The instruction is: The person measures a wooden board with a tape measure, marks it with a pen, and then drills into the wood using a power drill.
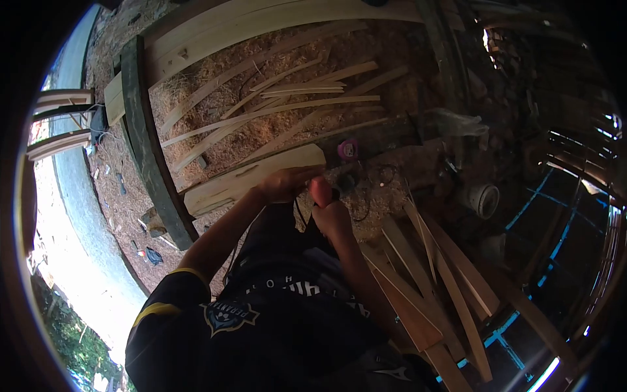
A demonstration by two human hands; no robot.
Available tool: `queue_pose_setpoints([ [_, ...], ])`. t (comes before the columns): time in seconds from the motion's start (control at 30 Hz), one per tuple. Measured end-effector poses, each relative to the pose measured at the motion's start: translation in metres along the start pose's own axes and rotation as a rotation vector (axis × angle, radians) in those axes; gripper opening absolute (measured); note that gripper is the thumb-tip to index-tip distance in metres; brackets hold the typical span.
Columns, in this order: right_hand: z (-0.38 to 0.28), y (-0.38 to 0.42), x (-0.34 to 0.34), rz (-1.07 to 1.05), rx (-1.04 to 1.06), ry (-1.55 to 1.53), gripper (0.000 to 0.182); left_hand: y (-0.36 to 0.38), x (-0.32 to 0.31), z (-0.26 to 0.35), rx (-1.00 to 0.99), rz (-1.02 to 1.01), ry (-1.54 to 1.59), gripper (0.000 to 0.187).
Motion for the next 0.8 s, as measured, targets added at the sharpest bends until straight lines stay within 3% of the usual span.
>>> queue_pose_setpoints([
  [0.03,0.003,-0.002,-0.001,0.005,-0.005,-0.01,0.04,-0.002,0.004,0.006,-0.007,-0.009,0.002,0.078],
  [0.1,0.011,-0.011,-0.006,0.016,0.054,0.016,0.043,-0.006,0.015,0.014,0.185,-0.167,0.038,0.068],
  [0.23,0.016,-0.014,-0.013,0.06,0.085,0.027,0.047,-0.01,0.019,-0.004,0.103,-0.2,0.024,0.07],
  [0.3,0.011,-0.006,-0.014,0.114,0.104,-0.02,0.03,-0.013,0.025,-0.001,0.148,-0.267,0.045,0.066],
  [0.43,0.017,-0.013,-0.012,0.097,0.114,-0.013,0.03,-0.013,0.022,0.001,0.158,-0.264,0.049,0.067],
  [0.5,0.012,-0.011,-0.006,-0.051,0.028,0.036,0.044,-0.009,0.018,0.003,0.164,-0.17,0.056,0.065],
  [0.6,0.009,-0.003,-0.006,0.034,0.043,0.027,0.04,0.003,0.002,-0.009,0.125,-0.037,0.1,0.06],
  [0.8,0.014,-0.007,-0.007,0.012,-0.029,0.017,0.036,0.03,-0.001,-0.008,0.137,0.123,0.107,0.057],
])
Point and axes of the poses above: each hand's wrist, its own y-axis away from the middle knuckle, its own x-axis out of the back of the hand, z = x × y, the point moved 1 cm from there along -y, towards the middle knuckle, and after that the axes turned 5 degrees about -z, right-handed, at the moved point
